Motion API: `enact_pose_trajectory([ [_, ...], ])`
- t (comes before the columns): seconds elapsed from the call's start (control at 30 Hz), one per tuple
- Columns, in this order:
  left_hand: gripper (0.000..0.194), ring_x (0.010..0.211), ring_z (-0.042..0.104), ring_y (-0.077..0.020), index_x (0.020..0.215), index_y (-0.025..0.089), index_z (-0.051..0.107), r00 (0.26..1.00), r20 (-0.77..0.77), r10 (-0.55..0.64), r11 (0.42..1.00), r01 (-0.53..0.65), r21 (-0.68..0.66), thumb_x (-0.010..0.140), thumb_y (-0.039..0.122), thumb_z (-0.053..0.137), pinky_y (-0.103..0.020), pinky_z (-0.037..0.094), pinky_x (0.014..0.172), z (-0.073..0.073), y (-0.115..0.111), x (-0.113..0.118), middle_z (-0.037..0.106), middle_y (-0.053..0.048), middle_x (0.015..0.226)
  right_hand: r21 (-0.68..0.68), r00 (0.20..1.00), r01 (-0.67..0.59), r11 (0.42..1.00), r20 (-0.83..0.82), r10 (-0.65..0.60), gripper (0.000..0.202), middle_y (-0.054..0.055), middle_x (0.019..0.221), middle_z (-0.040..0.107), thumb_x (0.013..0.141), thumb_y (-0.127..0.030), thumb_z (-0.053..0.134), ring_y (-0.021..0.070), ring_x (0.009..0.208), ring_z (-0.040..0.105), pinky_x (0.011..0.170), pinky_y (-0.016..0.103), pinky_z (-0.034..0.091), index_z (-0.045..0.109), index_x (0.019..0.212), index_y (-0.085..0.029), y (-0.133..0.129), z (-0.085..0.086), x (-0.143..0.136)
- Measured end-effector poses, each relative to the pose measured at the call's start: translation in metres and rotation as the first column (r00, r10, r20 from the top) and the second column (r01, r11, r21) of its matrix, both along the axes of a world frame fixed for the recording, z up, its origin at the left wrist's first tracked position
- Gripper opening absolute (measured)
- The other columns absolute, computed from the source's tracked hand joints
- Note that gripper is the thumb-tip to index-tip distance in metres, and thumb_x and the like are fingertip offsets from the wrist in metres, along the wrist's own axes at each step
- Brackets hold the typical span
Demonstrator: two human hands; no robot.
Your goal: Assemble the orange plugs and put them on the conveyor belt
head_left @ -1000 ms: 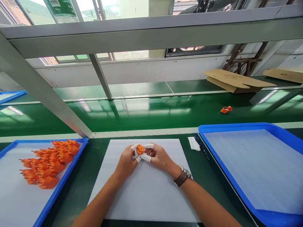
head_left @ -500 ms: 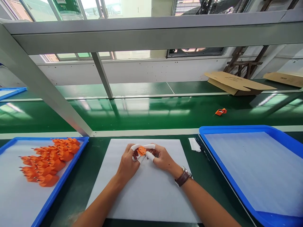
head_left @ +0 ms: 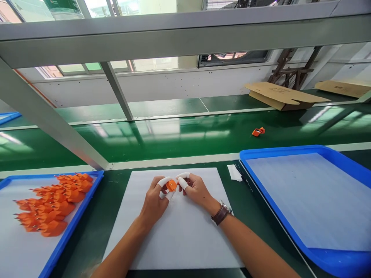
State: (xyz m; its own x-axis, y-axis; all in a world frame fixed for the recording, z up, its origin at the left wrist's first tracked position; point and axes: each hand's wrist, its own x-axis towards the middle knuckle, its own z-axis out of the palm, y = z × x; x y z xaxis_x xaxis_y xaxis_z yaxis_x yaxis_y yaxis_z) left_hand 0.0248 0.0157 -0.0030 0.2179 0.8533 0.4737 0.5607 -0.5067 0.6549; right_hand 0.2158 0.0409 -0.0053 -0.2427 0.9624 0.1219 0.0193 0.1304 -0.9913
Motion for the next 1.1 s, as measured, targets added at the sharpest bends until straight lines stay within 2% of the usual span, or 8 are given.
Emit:
enact_pose_trajectory([
  [0.13, 0.041, 0.076, 0.056, -0.0109, 0.127, 0.028, 0.057, 1.0, 0.005, 0.007, 1.0, -0.007, 0.012, 0.089, 0.012, 0.062, -0.03, 0.056, 0.07, 0.0001, -0.0003, -0.0005, 0.056, -0.005, 0.113, -0.001, 1.0, 0.003, 1.0, 0.024, -0.003, 0.018, 0.003, 0.075, 0.069, 0.092, -0.032, 0.057, 0.0153, 0.063, 0.064, 0.055, 0.026, 0.051, 0.068, 0.095, -0.018, -0.0004, 0.0009, -0.0006],
  [0.4, 0.042, 0.075, 0.055, -0.0105, 0.126, 0.026, 0.057, 0.999, -0.003, 0.04, 0.995, -0.039, 0.089, 0.088, 0.01, 0.062, -0.029, 0.056, 0.07, 0.0006, 0.0003, -0.0007, 0.056, -0.005, 0.111, 0.055, 0.998, -0.035, 0.998, 0.058, 0.032, 0.013, 0.006, 0.088, 0.073, 0.086, -0.023, 0.061, 0.0157, 0.067, 0.065, 0.059, 0.027, 0.05, 0.07, 0.094, -0.017, -0.0022, 0.0018, -0.0014],
  [0.7, 0.048, 0.079, 0.058, -0.0125, 0.131, 0.028, 0.056, 0.996, -0.077, 0.05, 0.969, -0.03, 0.245, 0.088, 0.006, 0.061, -0.029, 0.056, 0.068, 0.0003, 0.0008, -0.0001, 0.056, -0.005, 0.11, 0.157, 0.988, -0.053, 0.986, 0.149, 0.029, 0.015, 0.002, 0.079, 0.067, 0.086, -0.017, 0.057, 0.0124, 0.063, 0.055, 0.057, 0.025, 0.043, 0.071, 0.092, -0.018, -0.0036, 0.0044, 0.0006],
  [0.93, 0.048, 0.078, 0.058, -0.0122, 0.133, 0.028, 0.055, 0.992, -0.116, 0.046, 0.974, -0.019, 0.226, 0.09, 0.007, 0.059, -0.031, 0.057, 0.072, -0.0032, 0.0021, -0.0036, 0.057, -0.006, 0.112, 0.215, 0.984, -0.042, 0.976, 0.179, 0.003, 0.014, 0.001, 0.08, 0.065, 0.086, -0.015, 0.055, 0.0117, 0.063, 0.053, 0.058, 0.025, 0.042, 0.069, 0.088, -0.019, -0.0058, 0.0076, 0.0008],
  [1.1, 0.046, 0.077, 0.059, -0.0125, 0.13, 0.028, 0.056, 0.993, -0.113, 0.023, 0.984, -0.003, 0.175, 0.089, 0.007, 0.058, -0.031, 0.057, 0.072, -0.0037, 0.0018, -0.0046, 0.057, -0.005, 0.112, 0.203, 0.989, -0.025, 0.979, 0.15, -0.006, 0.015, 0.002, 0.082, 0.068, 0.087, -0.017, 0.056, 0.0127, 0.065, 0.057, 0.059, 0.025, 0.045, 0.07, 0.091, -0.019, -0.0035, 0.0059, 0.0003],
])
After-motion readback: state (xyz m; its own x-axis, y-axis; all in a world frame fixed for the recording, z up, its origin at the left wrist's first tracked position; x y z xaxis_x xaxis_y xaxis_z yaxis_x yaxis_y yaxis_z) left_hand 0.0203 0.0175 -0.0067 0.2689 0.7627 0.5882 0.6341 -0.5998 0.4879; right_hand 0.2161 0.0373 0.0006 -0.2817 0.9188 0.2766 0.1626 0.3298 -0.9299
